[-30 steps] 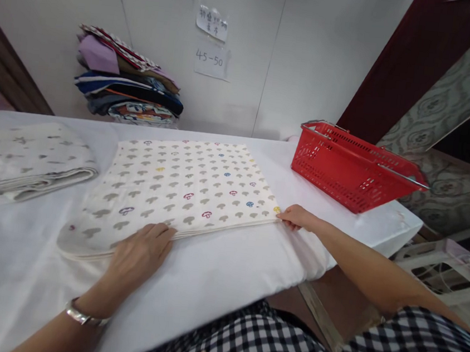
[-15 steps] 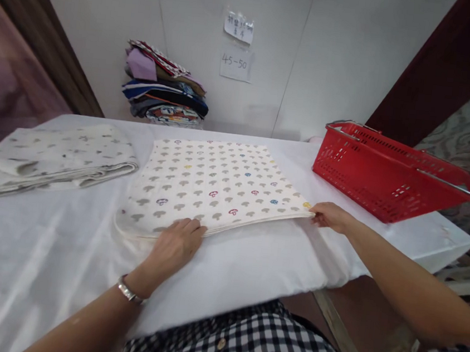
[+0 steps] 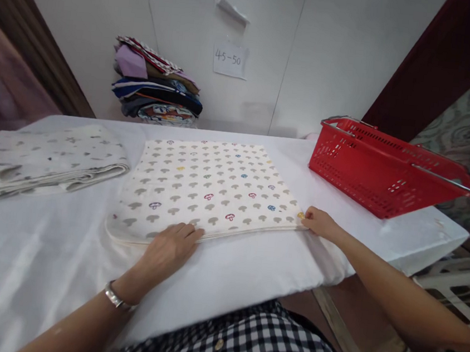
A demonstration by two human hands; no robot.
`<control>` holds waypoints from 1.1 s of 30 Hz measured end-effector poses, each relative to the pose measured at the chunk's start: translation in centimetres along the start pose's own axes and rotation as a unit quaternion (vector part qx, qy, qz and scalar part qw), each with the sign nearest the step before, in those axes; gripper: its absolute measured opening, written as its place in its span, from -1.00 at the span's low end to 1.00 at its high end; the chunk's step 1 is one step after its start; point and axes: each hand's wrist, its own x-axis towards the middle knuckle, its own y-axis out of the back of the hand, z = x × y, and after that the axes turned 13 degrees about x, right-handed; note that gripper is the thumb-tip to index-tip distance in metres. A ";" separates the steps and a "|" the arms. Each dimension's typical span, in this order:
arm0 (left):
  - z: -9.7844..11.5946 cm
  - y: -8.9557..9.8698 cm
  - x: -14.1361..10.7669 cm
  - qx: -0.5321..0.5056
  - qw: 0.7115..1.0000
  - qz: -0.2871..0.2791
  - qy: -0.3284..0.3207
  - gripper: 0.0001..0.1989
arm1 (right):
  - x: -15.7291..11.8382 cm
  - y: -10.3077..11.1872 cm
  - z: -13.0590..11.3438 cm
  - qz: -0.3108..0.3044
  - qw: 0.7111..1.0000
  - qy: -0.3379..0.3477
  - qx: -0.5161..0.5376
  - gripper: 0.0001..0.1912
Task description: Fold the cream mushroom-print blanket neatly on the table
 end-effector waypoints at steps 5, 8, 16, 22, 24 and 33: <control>0.0 0.0 -0.1 -0.014 0.999 0.031 0.000 -0.82 | -2.5 -0.4 -0.5 0.090 0.942 0.283 -0.158 -0.82; 0.5 0.6 0.7 -0.019 1.000 0.002 -0.003 -0.85 | -3.1 -1.4 -1.0 0.025 0.892 0.428 -0.146 -0.74; 3.5 1.7 4.8 -0.076 0.995 -0.061 -0.004 -0.79 | -1.8 -3.3 -1.6 -0.021 0.864 0.489 -0.120 -0.72; 4.5 0.4 6.0 -0.081 0.994 -0.065 0.021 -0.73 | -1.7 -3.3 -1.5 -0.005 0.859 0.497 -0.125 -0.68; 4.5 0.2 5.9 -0.072 0.995 -0.061 0.021 -0.71 | -1.5 -3.4 -1.1 -0.009 0.856 0.500 -0.133 -0.70; 4.8 -0.2 5.6 -0.012 1.000 -0.017 0.021 -0.76 | -0.6 -3.8 -0.5 -0.009 0.836 0.512 -0.195 -0.74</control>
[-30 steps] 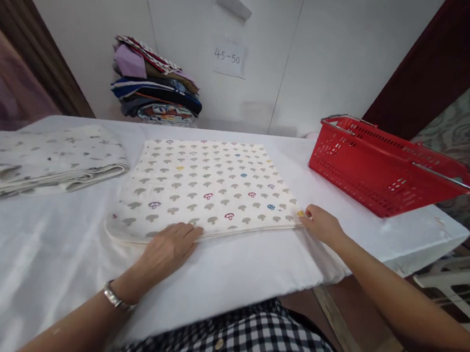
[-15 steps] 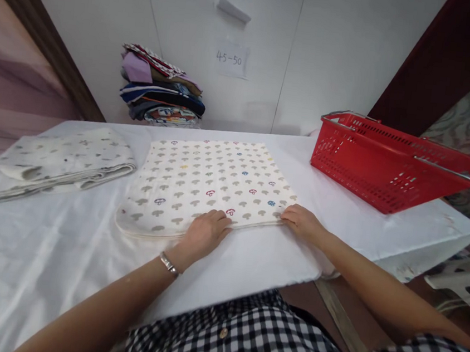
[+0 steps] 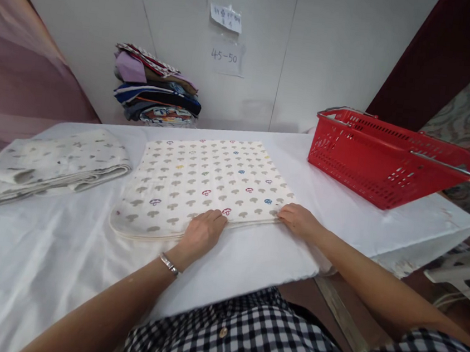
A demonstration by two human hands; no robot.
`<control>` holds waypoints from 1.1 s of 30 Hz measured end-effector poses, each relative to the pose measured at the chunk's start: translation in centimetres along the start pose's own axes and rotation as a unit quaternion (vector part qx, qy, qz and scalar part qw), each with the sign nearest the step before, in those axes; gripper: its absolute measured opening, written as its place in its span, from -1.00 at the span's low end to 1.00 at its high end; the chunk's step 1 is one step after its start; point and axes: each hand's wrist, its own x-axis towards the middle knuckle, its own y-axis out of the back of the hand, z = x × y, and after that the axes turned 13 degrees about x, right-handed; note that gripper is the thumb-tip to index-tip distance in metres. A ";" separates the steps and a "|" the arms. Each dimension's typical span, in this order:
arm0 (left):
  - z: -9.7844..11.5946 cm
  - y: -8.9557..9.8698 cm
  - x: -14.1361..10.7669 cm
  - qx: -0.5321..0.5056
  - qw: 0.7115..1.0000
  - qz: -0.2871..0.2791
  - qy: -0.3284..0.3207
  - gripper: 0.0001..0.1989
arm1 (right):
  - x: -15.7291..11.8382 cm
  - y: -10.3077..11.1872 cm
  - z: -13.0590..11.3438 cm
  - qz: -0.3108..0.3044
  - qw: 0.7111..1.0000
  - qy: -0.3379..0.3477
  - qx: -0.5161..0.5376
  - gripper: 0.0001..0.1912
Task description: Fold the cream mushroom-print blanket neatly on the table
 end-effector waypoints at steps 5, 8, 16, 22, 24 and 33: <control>0.1 -0.2 0.1 0.005 1.000 0.008 0.012 -0.74 | 0.0 0.2 -0.1 -0.020 0.997 0.018 -0.067 -0.76; 0.1 -0.3 0.0 0.019 1.000 0.007 0.000 -0.78 | -0.3 0.2 -0.1 0.006 0.997 0.024 -0.077 -0.76; 0.2 0.2 -0.3 -0.001 0.999 0.016 -0.044 -0.82 | -0.8 0.1 -0.2 -0.002 0.997 0.043 -0.058 -0.74; 0.0 0.0 0.5 -0.017 0.998 0.010 -0.053 -0.79 | -0.6 0.6 -0.5 -0.019 0.998 0.029 -0.049 -0.73; 0.0 -0.2 0.7 -0.027 0.998 0.011 -0.046 -0.75 | -0.7 0.5 -0.3 -0.018 0.998 0.032 -0.049 -0.72; 0.0 -0.7 0.8 0.009 0.999 0.026 -0.025 -0.74 | -0.5 0.2 0.0 0.017 0.998 0.034 -0.056 -0.71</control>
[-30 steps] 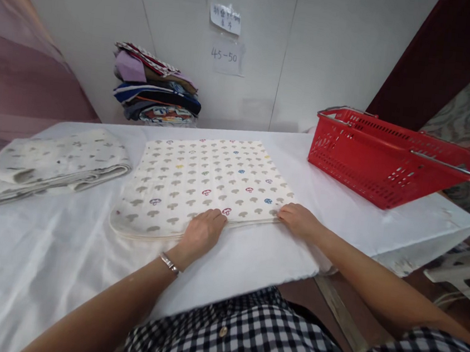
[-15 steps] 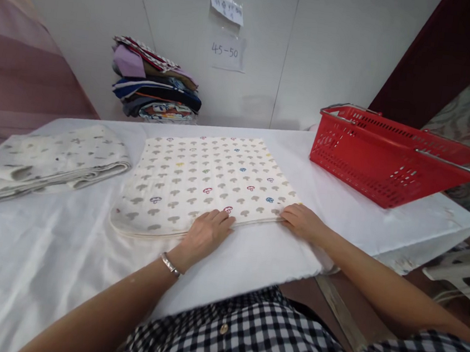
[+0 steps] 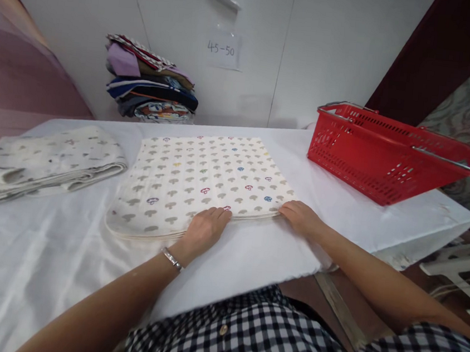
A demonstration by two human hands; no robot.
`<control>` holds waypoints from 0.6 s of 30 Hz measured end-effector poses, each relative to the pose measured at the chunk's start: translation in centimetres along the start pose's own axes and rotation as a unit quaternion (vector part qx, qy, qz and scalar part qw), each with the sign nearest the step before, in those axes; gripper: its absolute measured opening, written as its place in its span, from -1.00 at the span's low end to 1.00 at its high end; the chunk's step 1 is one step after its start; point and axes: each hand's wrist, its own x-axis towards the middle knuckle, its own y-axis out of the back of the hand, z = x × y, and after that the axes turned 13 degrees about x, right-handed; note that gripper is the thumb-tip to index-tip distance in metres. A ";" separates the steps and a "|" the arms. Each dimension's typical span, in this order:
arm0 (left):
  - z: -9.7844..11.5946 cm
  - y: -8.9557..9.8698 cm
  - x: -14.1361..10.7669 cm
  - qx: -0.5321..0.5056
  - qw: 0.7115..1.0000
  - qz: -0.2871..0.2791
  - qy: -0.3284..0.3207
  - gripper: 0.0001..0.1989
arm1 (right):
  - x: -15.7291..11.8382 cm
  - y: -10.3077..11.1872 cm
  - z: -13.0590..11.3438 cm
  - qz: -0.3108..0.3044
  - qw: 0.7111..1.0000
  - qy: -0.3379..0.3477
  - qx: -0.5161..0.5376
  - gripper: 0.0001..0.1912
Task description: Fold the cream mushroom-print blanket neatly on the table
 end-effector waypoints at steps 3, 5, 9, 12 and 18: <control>0.0 0.2 0.0 0.006 1.000 0.004 -0.006 -0.75 | 0.1 0.2 -0.2 -0.012 1.000 0.003 0.015 -0.70; 0.0 0.3 0.0 0.011 1.000 0.007 -0.008 -0.75 | 0.2 0.4 -0.3 -0.026 0.999 0.013 0.018 -0.70; 0.0 0.3 -0.1 -0.003 1.000 0.011 -0.023 -0.75 | 0.3 0.6 -0.4 -0.046 0.998 0.035 -0.009 -0.73; -0.1 0.3 -0.2 0.002 0.999 0.013 -0.050 -0.74 | 0.3 0.5 -0.4 -0.029 0.999 0.021 -0.033 -0.73; 0.3 0.7 -0.1 -0.018 0.998 -0.006 -0.060 -0.73 | 0.4 0.4 -0.9 -0.019 1.000 0.011 -0.021 -0.72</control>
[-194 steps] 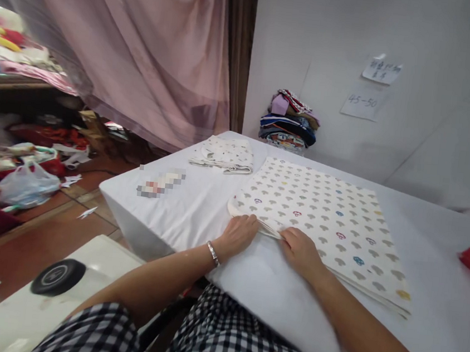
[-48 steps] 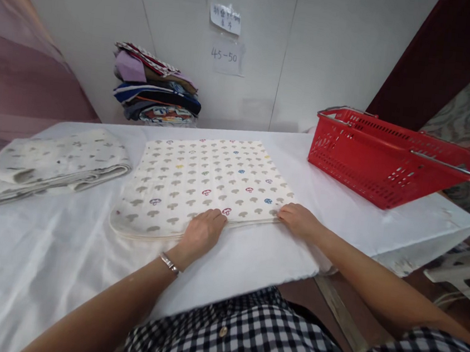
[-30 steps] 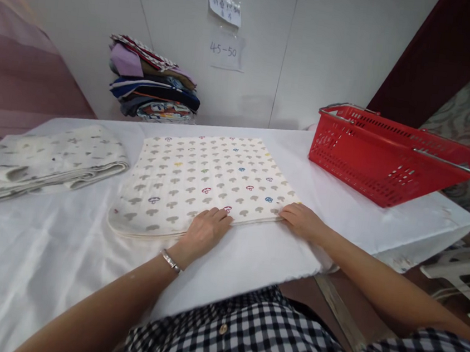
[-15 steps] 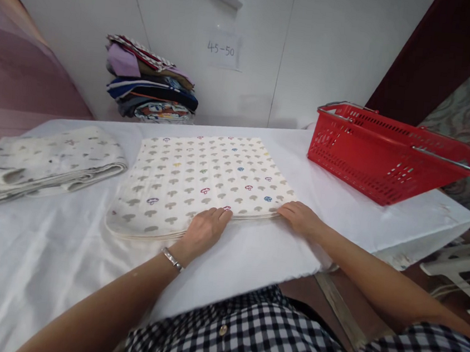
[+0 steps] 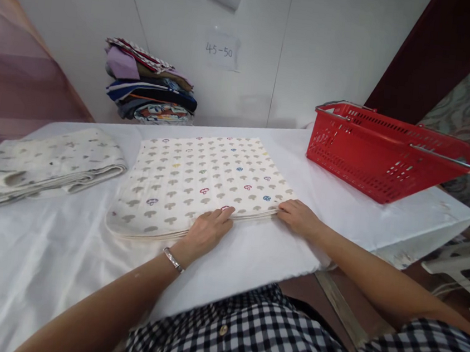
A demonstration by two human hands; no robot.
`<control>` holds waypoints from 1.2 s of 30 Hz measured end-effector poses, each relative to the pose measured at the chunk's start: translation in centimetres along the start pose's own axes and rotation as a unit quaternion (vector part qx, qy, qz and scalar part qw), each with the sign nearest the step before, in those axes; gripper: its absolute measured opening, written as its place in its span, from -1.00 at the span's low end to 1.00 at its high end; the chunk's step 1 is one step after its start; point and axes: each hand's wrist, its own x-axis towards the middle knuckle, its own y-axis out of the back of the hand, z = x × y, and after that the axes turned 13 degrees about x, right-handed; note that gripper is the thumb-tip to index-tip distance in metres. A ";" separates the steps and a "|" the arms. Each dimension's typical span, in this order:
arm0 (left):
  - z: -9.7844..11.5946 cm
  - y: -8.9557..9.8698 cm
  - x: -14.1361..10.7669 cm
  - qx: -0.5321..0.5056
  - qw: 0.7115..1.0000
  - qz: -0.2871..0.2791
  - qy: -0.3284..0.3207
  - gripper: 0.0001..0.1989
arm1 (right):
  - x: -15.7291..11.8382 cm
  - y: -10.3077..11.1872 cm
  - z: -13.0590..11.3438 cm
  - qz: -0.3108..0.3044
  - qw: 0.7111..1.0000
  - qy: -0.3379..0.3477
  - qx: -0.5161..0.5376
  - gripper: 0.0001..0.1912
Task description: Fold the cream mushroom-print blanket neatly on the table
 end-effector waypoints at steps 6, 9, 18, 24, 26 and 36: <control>0.7 -0.2 0.8 0.011 1.000 0.007 -0.004 -0.78 | 0.1 0.3 -0.2 -0.027 1.000 -0.002 -0.010 -0.77; 0.9 -0.6 1.4 0.021 1.000 0.002 -0.006 -0.74 | 0.3 -0.1 0.0 -0.031 0.999 -0.009 -0.035 -0.75; 1.5 0.5 1.4 -0.044 0.996 0.072 -0.025 -0.74 | -0.5 0.8 -0.2 -0.026 0.999 0.025 0.014 -0.76; 2.0 0.7 1.0 -0.029 0.997 0.064 -0.031 -0.76 | -1.5 0.5 -0.3 -0.009 0.999 0.037 0.026 -0.74; 2.0 0.7 1.0 -0.028 0.998 0.059 -0.025 -0.78 | -1.6 0.3 -0.3 0.003 0.999 0.042 0.029 -0.72; 2.2 0.0 1.2 -0.012 0.999 0.038 -0.029 -0.78 | -1.5 0.9 -0.1 0.013 0.994 -0.012 0.106 -0.76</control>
